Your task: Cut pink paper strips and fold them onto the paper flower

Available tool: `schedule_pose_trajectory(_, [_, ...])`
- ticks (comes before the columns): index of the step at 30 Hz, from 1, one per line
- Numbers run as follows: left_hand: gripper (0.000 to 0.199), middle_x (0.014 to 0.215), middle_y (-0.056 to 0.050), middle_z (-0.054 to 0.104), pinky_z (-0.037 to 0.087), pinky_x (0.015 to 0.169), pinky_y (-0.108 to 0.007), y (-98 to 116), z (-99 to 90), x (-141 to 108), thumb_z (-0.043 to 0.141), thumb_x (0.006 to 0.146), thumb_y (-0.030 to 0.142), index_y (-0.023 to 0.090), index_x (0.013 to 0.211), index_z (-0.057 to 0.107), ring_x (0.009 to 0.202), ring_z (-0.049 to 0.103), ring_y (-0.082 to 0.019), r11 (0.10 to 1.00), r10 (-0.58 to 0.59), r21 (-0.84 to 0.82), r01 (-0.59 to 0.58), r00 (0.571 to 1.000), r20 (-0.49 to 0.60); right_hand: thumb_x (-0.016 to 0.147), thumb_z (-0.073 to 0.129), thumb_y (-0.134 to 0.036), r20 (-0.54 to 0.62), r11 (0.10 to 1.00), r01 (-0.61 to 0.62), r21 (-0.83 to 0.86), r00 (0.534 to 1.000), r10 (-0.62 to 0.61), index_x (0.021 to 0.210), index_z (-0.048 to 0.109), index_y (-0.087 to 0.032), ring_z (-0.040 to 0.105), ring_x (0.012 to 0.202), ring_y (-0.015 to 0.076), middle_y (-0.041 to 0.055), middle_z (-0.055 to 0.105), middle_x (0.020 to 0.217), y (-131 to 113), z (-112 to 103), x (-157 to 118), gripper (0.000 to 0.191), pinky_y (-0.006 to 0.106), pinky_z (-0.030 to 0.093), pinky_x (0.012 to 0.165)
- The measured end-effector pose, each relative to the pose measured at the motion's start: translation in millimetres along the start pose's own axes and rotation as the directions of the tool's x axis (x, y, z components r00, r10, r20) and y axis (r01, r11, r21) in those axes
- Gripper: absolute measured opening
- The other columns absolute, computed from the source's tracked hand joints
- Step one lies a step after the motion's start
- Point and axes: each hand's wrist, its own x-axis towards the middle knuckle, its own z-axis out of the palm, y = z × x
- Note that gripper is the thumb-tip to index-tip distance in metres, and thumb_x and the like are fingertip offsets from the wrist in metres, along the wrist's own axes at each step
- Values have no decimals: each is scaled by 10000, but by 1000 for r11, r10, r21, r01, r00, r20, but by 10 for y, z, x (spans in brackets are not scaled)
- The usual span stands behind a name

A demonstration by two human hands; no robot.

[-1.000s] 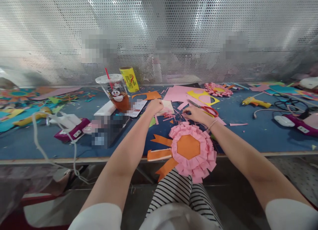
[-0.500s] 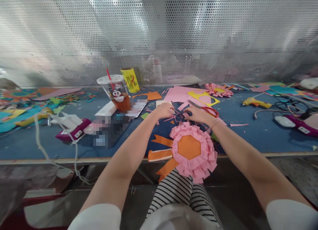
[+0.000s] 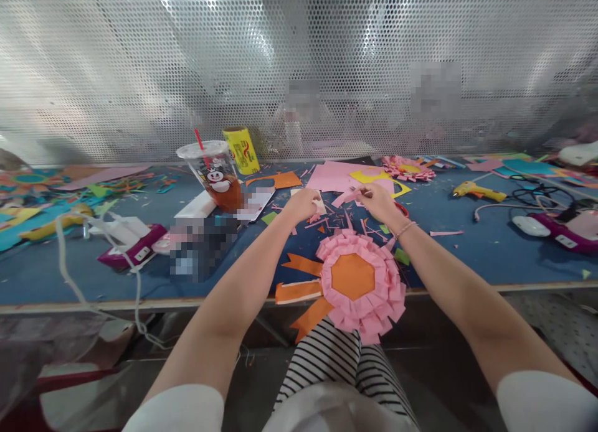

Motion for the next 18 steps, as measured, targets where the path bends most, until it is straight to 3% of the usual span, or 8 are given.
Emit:
schedule_pose_trajectory(4, [449,1146,-82,602,379,938,-276,-115,67,48,445,634,74,165,1034,628,1072,528,-198,999,-50,-23,50,999,-10,739,494,-178,-116,999,-38,-30,993,34,845,628,-148,607,741,172,80,665,858,61,-76,46,173,322,471,715])
schedule_pose_trajectory(11, [415,1196,-104,573,364,966,-272,-135,106,96,341,754,83,131,1080,593,1117,510,-171,996,-85,22,85,996,-1,777,409,-147,-79,963,-56,-264,996,36,953,610,-132,608,840,183,96,670,895,222,-201,77,267,307,440,799])
schedule_pose_trajectory(15, [420,1161,-85,596,366,970,-264,-87,92,93,297,771,87,137,1050,607,1104,520,-152,998,-32,51,32,999,4,759,478,-200,83,900,-111,-421,984,160,935,620,-130,594,907,182,97,655,980,271,-328,82,237,267,423,808])
schedule_pose_trajectory(18, [365,1117,-62,620,380,954,-262,-60,97,87,365,760,144,166,1013,627,1073,537,-162,998,-12,70,8,998,69,696,595,-320,263,851,-70,-521,935,239,1037,593,-139,577,945,210,120,616,1069,324,-461,82,386,269,424,798])
